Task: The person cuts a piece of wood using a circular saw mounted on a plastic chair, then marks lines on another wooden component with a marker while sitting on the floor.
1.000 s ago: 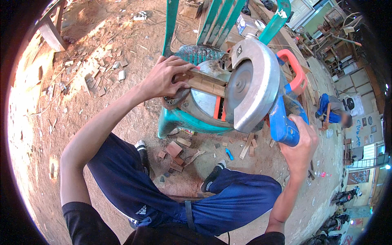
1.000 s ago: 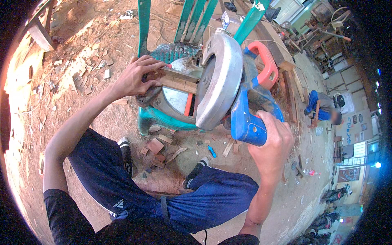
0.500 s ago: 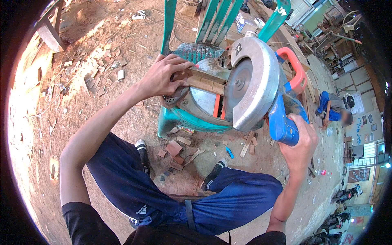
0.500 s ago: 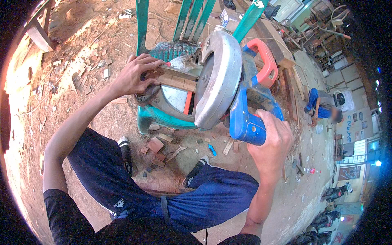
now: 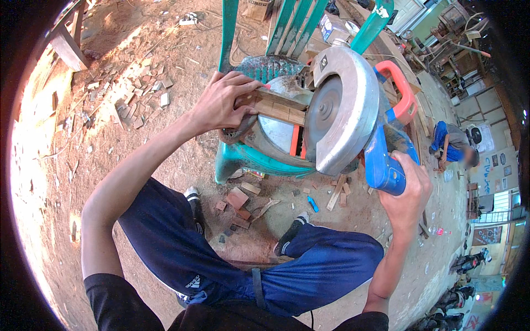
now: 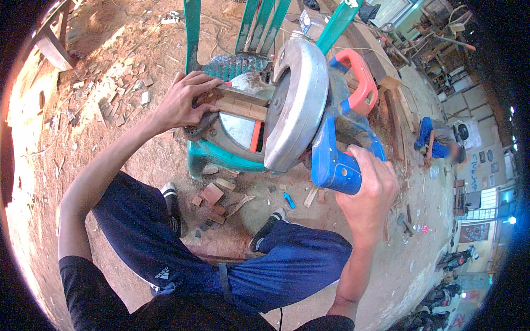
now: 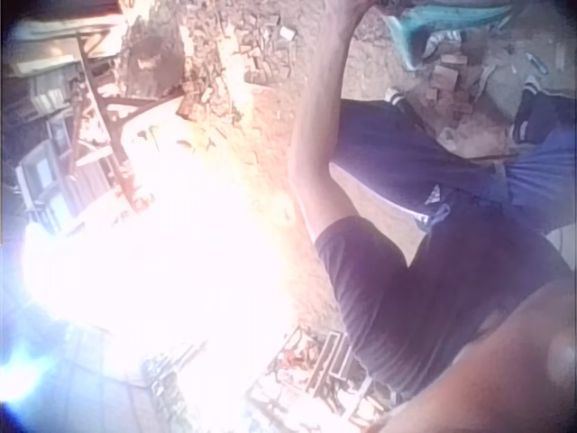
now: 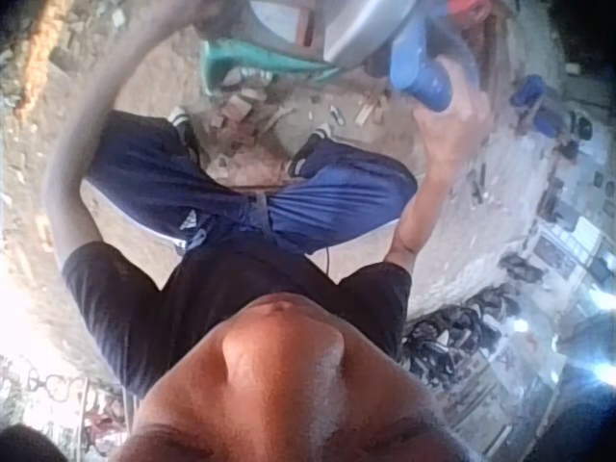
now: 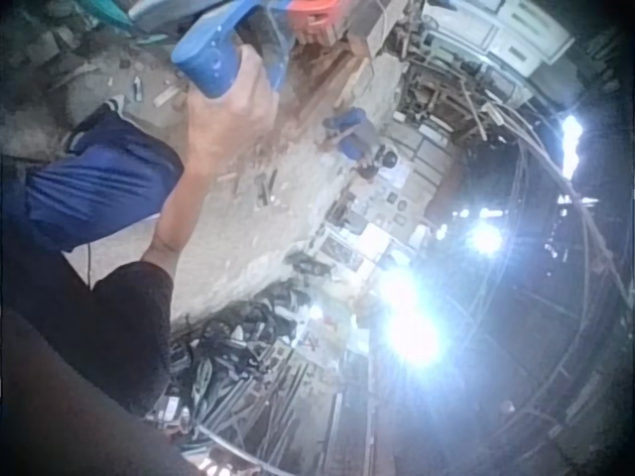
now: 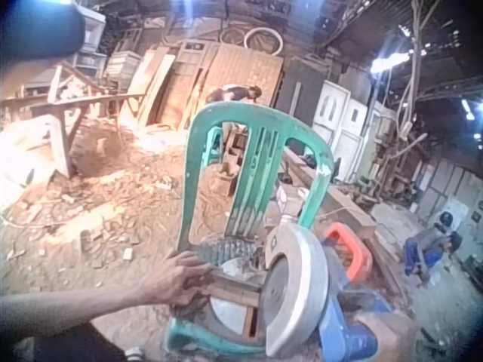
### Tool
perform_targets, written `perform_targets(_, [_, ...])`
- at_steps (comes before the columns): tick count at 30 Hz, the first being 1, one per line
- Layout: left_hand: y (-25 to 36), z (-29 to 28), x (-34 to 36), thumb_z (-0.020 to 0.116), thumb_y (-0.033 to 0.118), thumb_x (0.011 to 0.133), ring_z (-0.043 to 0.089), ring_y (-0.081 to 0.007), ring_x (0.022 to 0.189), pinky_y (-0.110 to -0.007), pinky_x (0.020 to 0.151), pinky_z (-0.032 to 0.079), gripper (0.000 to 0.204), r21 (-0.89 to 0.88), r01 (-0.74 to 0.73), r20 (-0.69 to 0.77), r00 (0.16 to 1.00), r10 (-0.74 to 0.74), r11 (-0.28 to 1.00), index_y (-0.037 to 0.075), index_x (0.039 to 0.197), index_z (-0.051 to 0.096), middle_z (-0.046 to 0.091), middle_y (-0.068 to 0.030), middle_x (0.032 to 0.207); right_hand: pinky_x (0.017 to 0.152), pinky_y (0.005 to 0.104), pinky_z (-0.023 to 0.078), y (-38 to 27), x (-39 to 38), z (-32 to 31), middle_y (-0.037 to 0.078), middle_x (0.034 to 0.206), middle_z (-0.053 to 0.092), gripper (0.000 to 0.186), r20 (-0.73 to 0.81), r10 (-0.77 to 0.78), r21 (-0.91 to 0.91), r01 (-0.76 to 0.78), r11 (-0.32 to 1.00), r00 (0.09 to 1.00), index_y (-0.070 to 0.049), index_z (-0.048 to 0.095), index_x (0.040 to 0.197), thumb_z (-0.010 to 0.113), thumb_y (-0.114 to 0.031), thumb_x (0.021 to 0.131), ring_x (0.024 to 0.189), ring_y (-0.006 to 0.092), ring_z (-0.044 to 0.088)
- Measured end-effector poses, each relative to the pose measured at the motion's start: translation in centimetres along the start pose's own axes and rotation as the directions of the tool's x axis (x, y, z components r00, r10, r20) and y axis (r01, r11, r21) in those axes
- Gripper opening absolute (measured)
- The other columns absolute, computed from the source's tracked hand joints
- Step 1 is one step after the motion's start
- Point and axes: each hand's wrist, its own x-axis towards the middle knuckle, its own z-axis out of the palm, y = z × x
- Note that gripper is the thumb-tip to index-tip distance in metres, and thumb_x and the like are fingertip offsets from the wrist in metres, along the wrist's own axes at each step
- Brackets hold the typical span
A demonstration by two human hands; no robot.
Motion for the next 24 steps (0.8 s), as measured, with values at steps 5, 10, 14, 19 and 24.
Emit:
perform_targets(5, [0.1,0.1,0.0,0.081,0.02,0.073,0.059,-0.0305,0.124,-0.046,0.104,0.041,0.068,-0.001,0.016,-0.008,1.0,-0.016,1.0,0.01,0.138,0.064,0.067,-0.013,0.127,0.077,0.0427,0.049,0.1,-0.1,0.2,0.013,0.095,0.073,0.049,0.017,0.003,0.001,-0.003,1.0,1.0,-0.004,0.068,0.109,0.084,-0.007,0.063,0.087,0.0333,0.071])
perform_targets(10, [0.8,-0.3,0.2,0.079,0.017,0.073,0.059,-0.0307,0.124,-0.046,0.104,0.041,0.067,-0.026,0.039,0.018,0.999,-0.038,0.999,0.009,0.138,0.064,0.067,-0.0134,0.127,0.077,0.0424,0.049,0.3,-0.2,0.4,0.014,0.095,0.074,0.047,-0.006,-0.012,-0.001,0.012,1.0,1.0,-0.005,0.068,0.109,0.083,-0.007,0.064,0.087,0.033,0.071])
perform_targets(14, [0.8,-0.5,0.1,0.08,0.017,0.073,0.059,-0.0313,0.123,-0.046,0.105,0.041,0.066,-0.019,0.032,-0.007,0.999,-0.032,0.999,0.01,0.137,0.064,0.067,-0.0124,0.126,0.077,0.0425,0.049,0.1,-0.3,0.6,0.014,0.095,0.074,0.045,-0.023,-0.016,0.009,0.016,1.0,1.0,-0.005,0.068,0.108,0.082,-0.007,0.065,0.086,0.0331,0.071])
perform_targets(19, [0.7,-0.1,0.3,0.08,0.018,0.073,0.059,-0.0316,0.123,-0.046,0.106,0.042,0.065,-0.013,0.031,0.001,1.0,-0.031,0.999,0.01,0.136,0.065,0.068,-0.0112,0.125,0.076,0.0427,0.049,0.0,-0.4,0.4,0.013,0.093,0.073,0.045,-0.014,-0.004,0.002,0.004,1.0,1.0,-0.005,0.068,0.107,0.082,-0.007,0.065,0.085,0.0332,0.071])
perform_targets(24, [0.6,-0.1,0.3,0.079,0.017,0.074,0.059,-0.0302,0.124,-0.045,0.106,0.041,0.064,0.006,0.009,-0.024,1.0,-0.009,1.0,0.011,0.136,0.065,0.068,-0.0107,0.125,0.076,0.0432,0.049,0.0,-1.5,0.6,0.013,0.091,0.072,0.046,-0.022,-0.032,0.001,0.032,0.999,0.999,-0.004,0.067,0.108,0.081,-0.005,0.064,0.083,0.0332,0.07])
